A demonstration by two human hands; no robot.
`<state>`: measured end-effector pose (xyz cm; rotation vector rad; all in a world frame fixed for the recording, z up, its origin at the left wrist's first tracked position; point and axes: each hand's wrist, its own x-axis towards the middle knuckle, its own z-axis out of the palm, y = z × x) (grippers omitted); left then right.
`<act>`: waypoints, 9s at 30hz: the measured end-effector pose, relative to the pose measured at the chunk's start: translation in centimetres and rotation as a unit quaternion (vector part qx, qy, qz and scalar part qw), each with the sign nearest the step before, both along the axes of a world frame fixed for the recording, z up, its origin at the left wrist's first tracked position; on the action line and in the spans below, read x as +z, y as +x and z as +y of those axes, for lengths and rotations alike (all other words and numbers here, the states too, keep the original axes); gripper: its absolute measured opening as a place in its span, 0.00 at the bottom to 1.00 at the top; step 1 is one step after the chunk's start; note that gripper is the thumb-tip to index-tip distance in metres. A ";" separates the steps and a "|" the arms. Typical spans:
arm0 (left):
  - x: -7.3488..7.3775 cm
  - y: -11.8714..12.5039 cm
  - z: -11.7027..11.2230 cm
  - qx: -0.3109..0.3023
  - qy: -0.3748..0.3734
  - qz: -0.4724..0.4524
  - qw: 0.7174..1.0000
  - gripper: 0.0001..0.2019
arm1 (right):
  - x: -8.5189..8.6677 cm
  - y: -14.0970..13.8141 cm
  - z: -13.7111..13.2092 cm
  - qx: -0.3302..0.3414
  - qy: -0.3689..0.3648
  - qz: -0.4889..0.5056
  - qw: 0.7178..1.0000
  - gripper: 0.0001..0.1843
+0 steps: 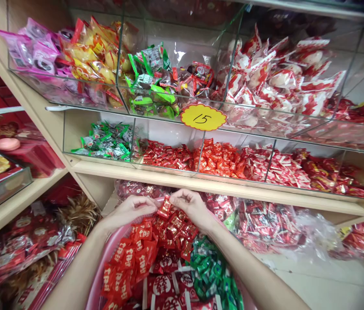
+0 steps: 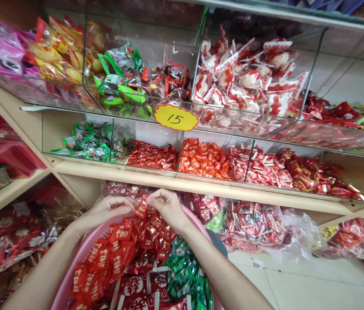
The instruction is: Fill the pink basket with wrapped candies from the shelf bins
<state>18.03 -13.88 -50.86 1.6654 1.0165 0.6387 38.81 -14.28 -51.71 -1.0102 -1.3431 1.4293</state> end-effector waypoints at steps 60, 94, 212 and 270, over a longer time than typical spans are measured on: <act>0.0 0.1 -0.4 -0.018 -0.012 0.004 1.000 0.18 | 7.8 3.3 0.5 0.115 0.299 -0.604 0.730 0.09; -1.1 0.0 0.4 -0.016 0.007 0.012 1.000 0.16 | 8.7 -1.5 3.4 0.045 0.347 -0.473 0.809 0.11; 0.2 0.1 -0.3 -0.003 -0.026 -0.007 1.000 0.17 | 9.7 0.0 7.5 -0.099 0.338 -0.584 0.732 0.12; 0.2 0.2 -0.5 0.070 -0.063 -0.043 0.995 0.24 | -0.1 -1.3 -0.7 0.099 -0.016 0.062 0.993 0.19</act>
